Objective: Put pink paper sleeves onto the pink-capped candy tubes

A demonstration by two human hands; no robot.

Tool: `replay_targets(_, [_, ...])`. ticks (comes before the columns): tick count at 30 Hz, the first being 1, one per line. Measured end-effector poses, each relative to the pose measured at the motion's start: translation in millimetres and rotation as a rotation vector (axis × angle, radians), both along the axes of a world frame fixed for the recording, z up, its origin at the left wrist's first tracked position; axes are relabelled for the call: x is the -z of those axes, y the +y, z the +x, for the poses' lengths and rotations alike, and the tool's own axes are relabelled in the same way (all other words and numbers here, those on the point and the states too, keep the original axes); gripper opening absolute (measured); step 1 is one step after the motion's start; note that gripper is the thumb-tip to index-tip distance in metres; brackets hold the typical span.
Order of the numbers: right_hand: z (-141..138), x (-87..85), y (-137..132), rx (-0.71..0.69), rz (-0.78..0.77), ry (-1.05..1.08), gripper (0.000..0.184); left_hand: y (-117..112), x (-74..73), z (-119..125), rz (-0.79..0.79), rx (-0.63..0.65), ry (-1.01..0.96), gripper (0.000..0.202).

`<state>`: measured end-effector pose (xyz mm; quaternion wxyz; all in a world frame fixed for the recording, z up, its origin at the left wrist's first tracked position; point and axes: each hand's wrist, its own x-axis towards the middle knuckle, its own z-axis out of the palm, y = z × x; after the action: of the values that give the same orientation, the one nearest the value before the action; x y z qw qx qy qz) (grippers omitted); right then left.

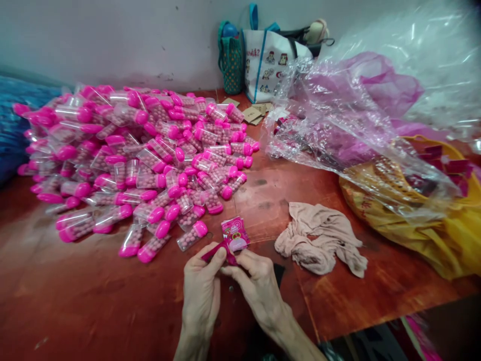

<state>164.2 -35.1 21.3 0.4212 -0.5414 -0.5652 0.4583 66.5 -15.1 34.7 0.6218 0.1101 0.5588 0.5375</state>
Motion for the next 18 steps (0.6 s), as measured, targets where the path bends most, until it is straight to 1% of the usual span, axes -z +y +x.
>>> replay_targets(3, [-1.7, -1.6, 1.1, 0.030, -0.031, 0.018, 0.014, 1.2, 0.6, -3.9, -0.024, 0.044, -0.023, 0.018])
replay_targets(6, [-3.2, -0.1, 0.6, 0.078, -0.037, 0.047, 0.012, 1.8, 1.7, -5.7, -0.007, 0.075, -0.063, 0.015])
replay_targets(9, [-3.9, 0.9, -1.3, 0.051, -0.021, 0.038, 0.011, 2.0, 3.6, -4.2, -0.007, 0.087, -0.104, 0.015])
replay_targets(13, [-4.1, -2.2, -2.2, -0.003, 0.016, -0.033, 0.013, 2.6, 3.2, -2.8, -0.015, 0.093, -0.110, 0.013])
replay_targets(15, [-3.3, -3.0, -1.7, -0.002, 0.019, -0.056, 0.016, 3.5, 0.9, -4.4, 0.019, 0.095, -0.088, 0.012])
replay_targets(18, [-0.7, -1.0, -1.3, -0.001, 0.010, -0.091, 0.021, 5.6, -3.2, -9.6, 0.076, 0.142, -0.049, 0.020])
